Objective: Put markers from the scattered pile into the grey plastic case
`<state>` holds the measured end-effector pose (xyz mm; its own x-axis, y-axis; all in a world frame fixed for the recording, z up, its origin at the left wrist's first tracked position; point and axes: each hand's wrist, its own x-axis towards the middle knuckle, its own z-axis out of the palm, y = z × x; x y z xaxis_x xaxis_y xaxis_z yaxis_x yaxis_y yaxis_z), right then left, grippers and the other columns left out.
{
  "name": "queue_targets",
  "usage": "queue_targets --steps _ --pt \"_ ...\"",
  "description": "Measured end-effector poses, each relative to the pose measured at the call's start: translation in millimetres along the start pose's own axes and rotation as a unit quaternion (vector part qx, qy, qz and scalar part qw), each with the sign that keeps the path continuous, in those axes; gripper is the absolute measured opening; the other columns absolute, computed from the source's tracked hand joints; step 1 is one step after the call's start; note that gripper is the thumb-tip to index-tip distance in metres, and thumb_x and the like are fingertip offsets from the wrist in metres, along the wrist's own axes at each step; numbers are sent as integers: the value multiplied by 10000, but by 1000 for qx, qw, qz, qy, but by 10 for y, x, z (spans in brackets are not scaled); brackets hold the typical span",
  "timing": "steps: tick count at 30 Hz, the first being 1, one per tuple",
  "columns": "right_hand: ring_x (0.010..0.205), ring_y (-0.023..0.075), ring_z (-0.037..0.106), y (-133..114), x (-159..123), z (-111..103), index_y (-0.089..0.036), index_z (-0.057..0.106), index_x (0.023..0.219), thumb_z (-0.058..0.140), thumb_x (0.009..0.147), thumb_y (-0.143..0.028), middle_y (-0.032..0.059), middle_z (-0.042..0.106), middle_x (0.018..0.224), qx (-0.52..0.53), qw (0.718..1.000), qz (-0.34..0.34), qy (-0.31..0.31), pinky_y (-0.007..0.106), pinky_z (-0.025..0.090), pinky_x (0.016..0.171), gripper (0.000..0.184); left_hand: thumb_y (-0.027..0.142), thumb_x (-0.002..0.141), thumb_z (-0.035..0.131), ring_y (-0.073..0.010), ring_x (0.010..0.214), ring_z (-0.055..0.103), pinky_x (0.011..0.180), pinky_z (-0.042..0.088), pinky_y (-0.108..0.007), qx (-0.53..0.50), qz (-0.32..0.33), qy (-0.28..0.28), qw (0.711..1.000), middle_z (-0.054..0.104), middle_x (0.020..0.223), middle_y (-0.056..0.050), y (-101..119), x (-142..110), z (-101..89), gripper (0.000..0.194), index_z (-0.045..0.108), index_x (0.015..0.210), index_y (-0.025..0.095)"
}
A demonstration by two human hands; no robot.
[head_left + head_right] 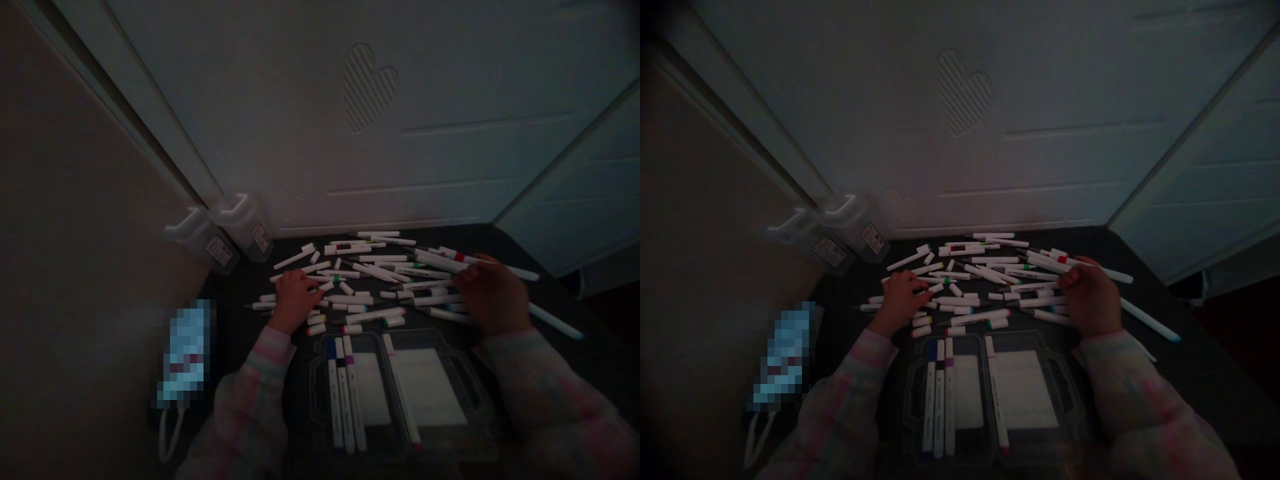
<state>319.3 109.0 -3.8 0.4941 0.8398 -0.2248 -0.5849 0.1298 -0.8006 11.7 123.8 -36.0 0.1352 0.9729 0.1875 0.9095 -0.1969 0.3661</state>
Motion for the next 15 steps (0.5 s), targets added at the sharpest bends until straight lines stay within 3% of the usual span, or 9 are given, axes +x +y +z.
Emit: queue_targets --steps 4,8,15 --pt "438 58 388 17 29 -34 -152 517 648 486 534 -64 -57 395 461 5 1000 -7 -3 159 349 404 147 302 678 628 -253 918 504 784 362 -415 -19 -12 30 999 601 878 -48 11 6 -29 119 637 733 197" --pt "439 60 393 26 48 -52 -156 528 634 523 512 -79 -60 405 462 5 1000 -10 -7 167 348 401 145 274 714 585 -207 854 548 808 372 -398 -48 -17 73 996 624 835 -33 16 9 -68 133 587 810 181" --pt "440 66 394 34 58 -62 -157 539 630 517 505 -76 -50 424 440 0 1000 -7 -5 169 353 407 150 200 698 567 -171 770 546 788 397 -356 -77 16 145 986 595 737 -6 75 -22 -110 136 539 829 173"
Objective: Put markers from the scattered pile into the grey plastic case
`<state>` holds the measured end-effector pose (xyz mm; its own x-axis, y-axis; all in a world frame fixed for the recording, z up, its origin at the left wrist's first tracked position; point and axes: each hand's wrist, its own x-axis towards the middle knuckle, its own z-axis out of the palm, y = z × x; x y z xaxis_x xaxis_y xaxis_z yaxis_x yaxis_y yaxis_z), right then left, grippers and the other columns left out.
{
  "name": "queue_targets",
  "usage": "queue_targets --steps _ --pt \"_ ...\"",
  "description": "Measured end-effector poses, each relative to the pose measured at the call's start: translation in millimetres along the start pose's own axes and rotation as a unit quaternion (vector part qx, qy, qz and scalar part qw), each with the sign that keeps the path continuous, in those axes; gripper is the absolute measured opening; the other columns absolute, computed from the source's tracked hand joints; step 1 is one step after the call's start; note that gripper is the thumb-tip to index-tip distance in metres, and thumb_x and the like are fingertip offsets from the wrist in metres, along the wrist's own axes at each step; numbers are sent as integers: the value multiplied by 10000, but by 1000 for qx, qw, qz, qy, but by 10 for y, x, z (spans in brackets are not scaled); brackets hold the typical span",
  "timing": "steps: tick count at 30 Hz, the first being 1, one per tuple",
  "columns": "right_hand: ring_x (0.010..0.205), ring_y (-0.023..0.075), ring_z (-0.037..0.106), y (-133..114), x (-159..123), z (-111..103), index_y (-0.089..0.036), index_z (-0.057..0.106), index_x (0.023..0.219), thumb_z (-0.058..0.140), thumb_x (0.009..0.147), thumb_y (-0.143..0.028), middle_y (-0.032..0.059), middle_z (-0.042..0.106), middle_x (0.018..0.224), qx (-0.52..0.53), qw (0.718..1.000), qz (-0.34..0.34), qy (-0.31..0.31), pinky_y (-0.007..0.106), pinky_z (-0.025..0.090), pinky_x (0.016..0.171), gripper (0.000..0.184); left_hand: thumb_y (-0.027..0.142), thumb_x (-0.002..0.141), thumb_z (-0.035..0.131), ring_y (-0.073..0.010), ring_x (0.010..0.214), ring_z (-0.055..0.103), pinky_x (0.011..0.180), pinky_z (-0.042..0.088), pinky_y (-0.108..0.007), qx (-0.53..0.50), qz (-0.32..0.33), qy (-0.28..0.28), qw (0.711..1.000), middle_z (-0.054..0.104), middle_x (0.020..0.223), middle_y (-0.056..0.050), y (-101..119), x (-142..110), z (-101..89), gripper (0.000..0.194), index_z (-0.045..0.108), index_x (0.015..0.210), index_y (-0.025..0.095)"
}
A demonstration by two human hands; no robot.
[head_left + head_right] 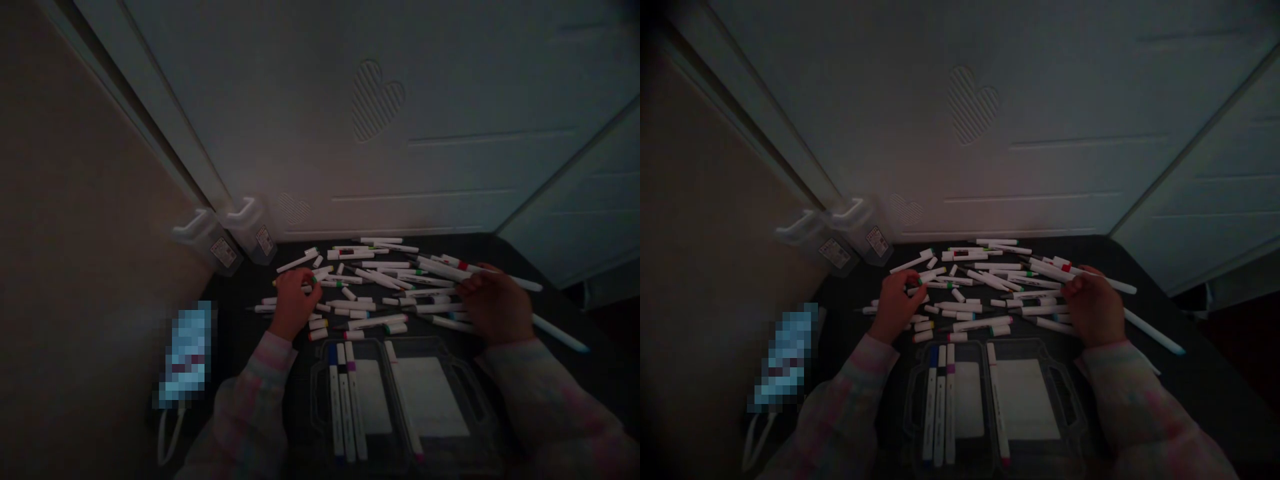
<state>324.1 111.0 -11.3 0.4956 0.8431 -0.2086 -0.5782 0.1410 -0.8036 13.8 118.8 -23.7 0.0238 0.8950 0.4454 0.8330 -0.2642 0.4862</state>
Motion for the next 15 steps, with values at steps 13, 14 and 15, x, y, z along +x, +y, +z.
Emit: queue_targets --steps 13,14,15 --pt "440 63 397 0 12 -15 -158 540 645 517 519 -95 -56 403 478 -10 1000 5 2 176 359 401 143 168 726 512 -165 771 531 776 399 -339 -11 84 19 996 568 712 -8 24 -40 -47 97 541 818 182" --pt "440 65 395 2 15 -18 -157 542 649 516 518 -92 -54 407 476 -11 1000 3 3 177 359 403 148 170 730 511 -166 774 531 779 399 -341 -11 88 18 996 568 714 -9 21 -40 -43 98 541 822 181" --pt "441 66 395 4 17 -22 -156 544 653 515 517 -89 -51 412 474 -13 1000 0 4 179 361 407 154 173 734 509 -168 779 530 782 398 -343 -12 90 17 996 569 716 -12 19 -40 -40 98 541 826 180"
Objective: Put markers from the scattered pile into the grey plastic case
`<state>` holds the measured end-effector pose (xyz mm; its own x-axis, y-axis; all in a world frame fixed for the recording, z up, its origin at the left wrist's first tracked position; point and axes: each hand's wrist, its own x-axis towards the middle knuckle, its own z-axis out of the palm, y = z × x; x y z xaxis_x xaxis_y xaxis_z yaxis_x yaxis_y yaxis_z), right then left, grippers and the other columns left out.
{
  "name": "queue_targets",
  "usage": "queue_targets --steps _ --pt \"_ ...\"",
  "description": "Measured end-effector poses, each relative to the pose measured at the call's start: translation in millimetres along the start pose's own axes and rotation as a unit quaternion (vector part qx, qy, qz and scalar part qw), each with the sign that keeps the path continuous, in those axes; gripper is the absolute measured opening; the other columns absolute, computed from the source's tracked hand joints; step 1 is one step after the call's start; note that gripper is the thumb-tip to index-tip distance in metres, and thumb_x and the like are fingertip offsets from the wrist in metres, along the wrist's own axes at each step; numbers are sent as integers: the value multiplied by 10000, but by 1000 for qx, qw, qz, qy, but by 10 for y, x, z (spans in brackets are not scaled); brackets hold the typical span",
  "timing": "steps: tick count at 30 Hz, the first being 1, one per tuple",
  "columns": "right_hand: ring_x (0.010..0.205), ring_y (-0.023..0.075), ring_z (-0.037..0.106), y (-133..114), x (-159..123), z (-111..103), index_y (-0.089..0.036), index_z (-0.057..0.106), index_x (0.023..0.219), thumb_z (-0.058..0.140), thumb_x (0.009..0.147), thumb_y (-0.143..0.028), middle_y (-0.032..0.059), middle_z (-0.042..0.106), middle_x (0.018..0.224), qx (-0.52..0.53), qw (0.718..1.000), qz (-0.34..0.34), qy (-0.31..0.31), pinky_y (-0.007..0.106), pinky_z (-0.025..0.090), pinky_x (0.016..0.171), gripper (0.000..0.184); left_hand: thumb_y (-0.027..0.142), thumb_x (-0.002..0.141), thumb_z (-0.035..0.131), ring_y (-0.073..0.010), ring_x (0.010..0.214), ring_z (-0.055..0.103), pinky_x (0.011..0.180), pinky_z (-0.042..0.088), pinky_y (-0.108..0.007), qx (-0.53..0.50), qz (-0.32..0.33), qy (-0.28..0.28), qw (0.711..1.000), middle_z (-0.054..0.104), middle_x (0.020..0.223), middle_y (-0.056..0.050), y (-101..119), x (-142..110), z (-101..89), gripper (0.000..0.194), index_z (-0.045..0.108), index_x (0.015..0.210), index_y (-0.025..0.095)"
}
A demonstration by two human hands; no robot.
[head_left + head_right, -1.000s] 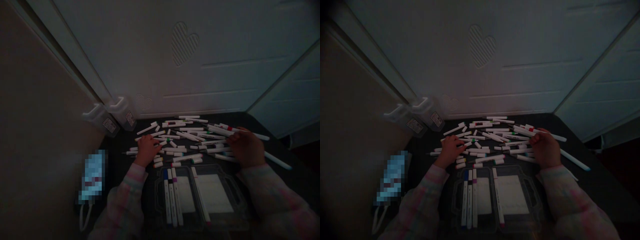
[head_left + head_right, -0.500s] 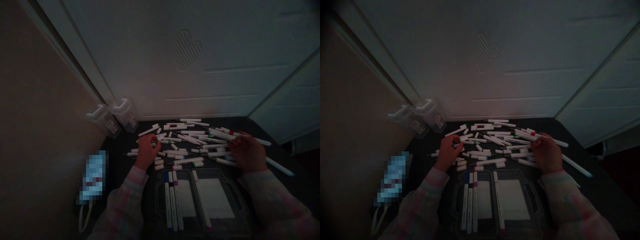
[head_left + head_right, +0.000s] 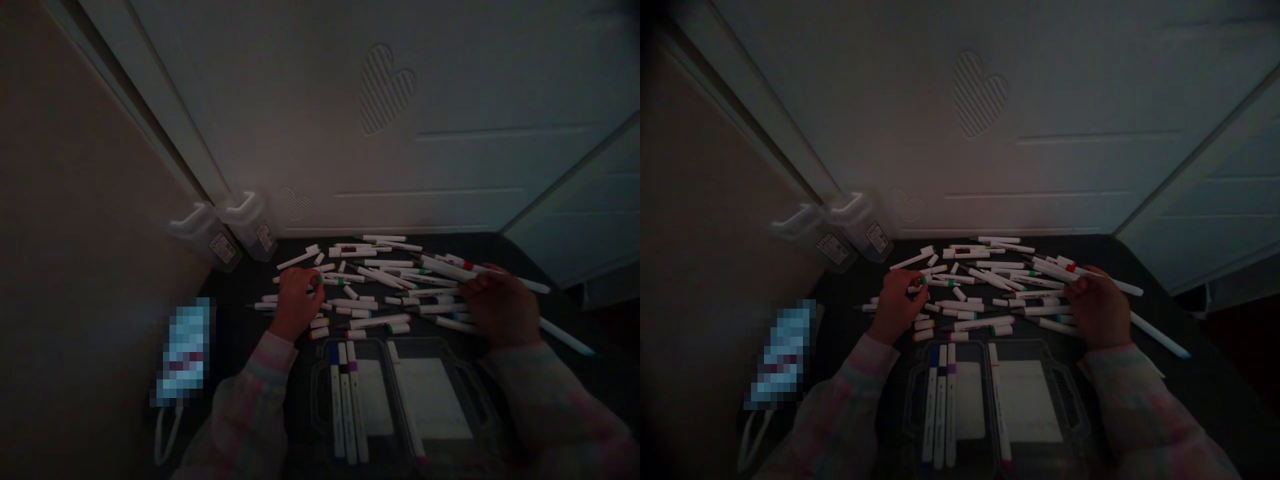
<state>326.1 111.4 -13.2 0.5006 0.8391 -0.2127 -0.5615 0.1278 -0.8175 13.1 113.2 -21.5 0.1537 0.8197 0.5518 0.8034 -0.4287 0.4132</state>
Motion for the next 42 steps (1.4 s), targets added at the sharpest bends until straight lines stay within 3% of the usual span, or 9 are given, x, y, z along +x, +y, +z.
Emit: queue_targets --steps 4,10,17,25,33,42 --pt "447 69 387 2 1 3 -151 541 649 513 519 -80 -45 417 458 2 1000 -4 -1 179 359 416 150 180 747 506 -173 800 526 784 407 -343 -8 9 -14 1000 574 734 -21 -7 -6 12 94 537 836 175" --pt "436 65 381 -9 -10 27 -156 523 641 505 511 -68 -55 395 457 6 1000 0 3 174 340 404 158 167 757 501 -168 802 526 729 446 -303 -22 34 -80 996 594 773 -30 -8 -24 43 130 542 880 172" --pt "433 65 380 -18 -20 26 -156 535 637 498 527 -60 -50 398 438 9 1000 -4 -3 169 339 406 151 161 755 516 -191 832 524 756 451 -340 -14 40 -137 990 611 812 -50 -45 -28 81 139 568 884 162" --pt "425 71 373 -33 -22 31 -163 545 612 481 551 -66 -40 405 415 14 1000 1 -4 173 341 396 131 180 779 512 -208 906 498 833 414 -388 -5 40 -145 989 603 896 -73 -120 -29 126 158 591 912 153" --pt "428 69 386 -29 -30 48 -156 548 618 489 539 -59 -38 426 422 21 1000 -3 0 173 348 406 138 188 726 600 -188 896 477 820 389 -353 -39 102 -183 977 590 860 -33 47 -37 54 33 628 744 190" --pt "436 76 376 -25 -37 56 -161 552 619 473 572 -63 -33 420 418 21 1000 -4 3 176 336 403 134 210 766 569 -191 867 457 787 371 -366 38 137 -228 963 584 843 -34 72 -61 71 88 655 767 196"
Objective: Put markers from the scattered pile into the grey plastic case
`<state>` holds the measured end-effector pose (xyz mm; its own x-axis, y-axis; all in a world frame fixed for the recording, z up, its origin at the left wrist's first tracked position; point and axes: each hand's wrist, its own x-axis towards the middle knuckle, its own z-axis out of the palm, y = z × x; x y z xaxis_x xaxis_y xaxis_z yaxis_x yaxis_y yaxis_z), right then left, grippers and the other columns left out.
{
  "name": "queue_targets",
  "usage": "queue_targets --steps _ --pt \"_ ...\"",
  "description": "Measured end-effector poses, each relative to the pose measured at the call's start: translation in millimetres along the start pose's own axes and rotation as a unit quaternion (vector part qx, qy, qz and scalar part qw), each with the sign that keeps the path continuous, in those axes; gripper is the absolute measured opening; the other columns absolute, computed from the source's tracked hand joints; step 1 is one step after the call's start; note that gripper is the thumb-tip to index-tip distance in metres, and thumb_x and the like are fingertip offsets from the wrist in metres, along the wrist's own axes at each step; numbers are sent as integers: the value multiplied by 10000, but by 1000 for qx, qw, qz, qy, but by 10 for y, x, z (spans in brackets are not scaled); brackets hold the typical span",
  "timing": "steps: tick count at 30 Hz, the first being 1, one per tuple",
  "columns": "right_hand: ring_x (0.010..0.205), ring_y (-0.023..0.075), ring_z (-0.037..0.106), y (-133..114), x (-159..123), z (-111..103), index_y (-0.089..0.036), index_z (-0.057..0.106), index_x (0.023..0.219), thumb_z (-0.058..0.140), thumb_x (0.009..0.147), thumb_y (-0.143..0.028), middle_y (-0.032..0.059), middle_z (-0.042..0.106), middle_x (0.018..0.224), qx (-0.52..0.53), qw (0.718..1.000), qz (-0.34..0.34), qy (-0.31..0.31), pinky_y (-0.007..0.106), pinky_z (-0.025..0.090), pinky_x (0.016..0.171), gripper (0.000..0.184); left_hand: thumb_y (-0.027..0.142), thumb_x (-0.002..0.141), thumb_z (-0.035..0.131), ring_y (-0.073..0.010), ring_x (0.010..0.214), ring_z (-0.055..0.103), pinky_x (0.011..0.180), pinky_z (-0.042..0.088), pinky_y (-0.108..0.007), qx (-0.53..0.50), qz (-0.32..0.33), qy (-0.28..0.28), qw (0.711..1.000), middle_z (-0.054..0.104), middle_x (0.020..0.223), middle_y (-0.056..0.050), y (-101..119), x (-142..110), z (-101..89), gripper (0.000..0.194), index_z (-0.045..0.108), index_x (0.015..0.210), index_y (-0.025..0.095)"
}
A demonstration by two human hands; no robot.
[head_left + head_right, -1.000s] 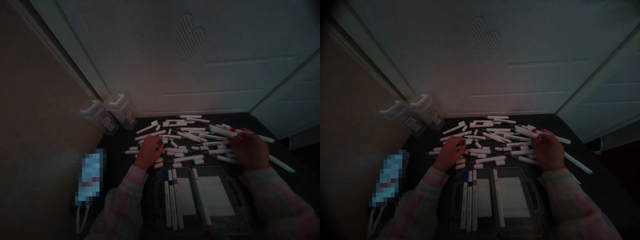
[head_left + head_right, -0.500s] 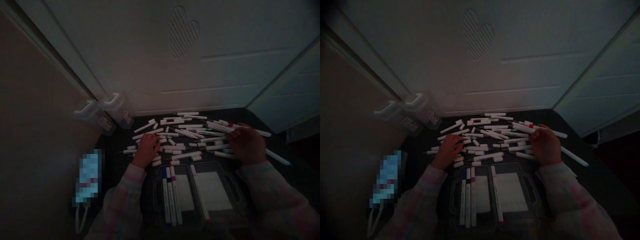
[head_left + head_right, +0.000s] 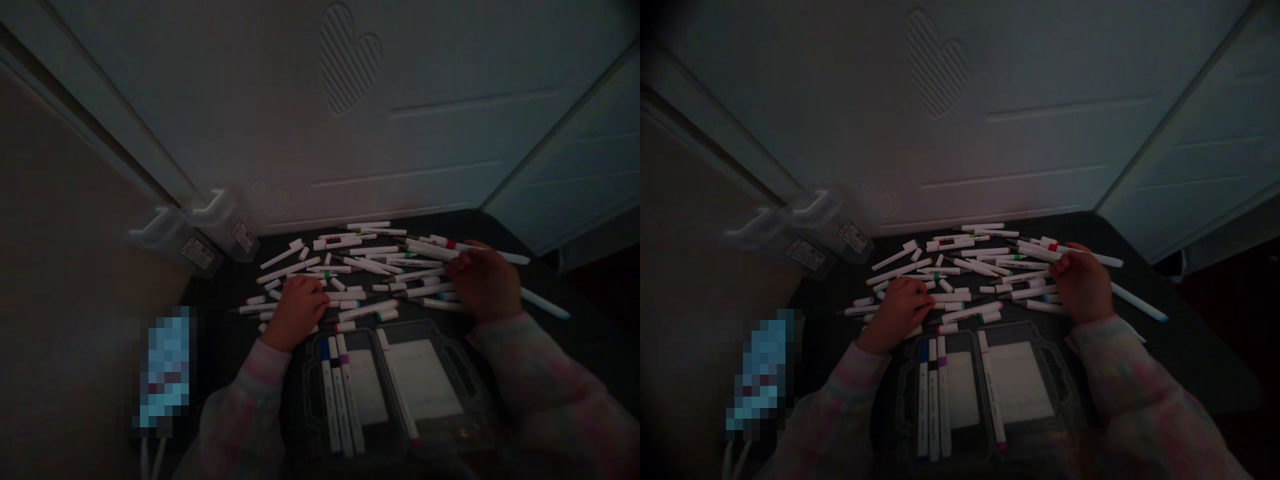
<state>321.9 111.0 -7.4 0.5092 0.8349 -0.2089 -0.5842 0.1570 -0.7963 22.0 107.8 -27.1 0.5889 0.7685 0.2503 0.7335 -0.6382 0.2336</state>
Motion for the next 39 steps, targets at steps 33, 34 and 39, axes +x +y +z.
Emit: queue_targets --steps 33,34,39 --pt "438 78 368 -7 11 -14 -169 534 621 501 554 -94 -43 402 433 -3 1000 -4 -9 190 329 413 106 333 622 677 -150 743 582 704 467 -293 -562 -208 72 798 617 765 -24 110 -15 -204 225 585 749 171" --pt "439 80 369 -7 10 -13 -168 536 619 499 553 -90 -41 404 431 -2 1000 -3 -9 189 328 411 109 317 619 678 -139 718 581 688 467 -280 -569 -216 75 790 611 735 -13 116 -11 -197 216 573 740 172" --pt "430 79 359 -4 18 -10 -164 539 622 470 567 -68 -37 399 422 -1 1000 -5 -5 185 318 404 130 245 619 661 -76 587 511 553 413 -194 -556 -234 116 789 543 654 34 97 6 -147 182 552 748 177"
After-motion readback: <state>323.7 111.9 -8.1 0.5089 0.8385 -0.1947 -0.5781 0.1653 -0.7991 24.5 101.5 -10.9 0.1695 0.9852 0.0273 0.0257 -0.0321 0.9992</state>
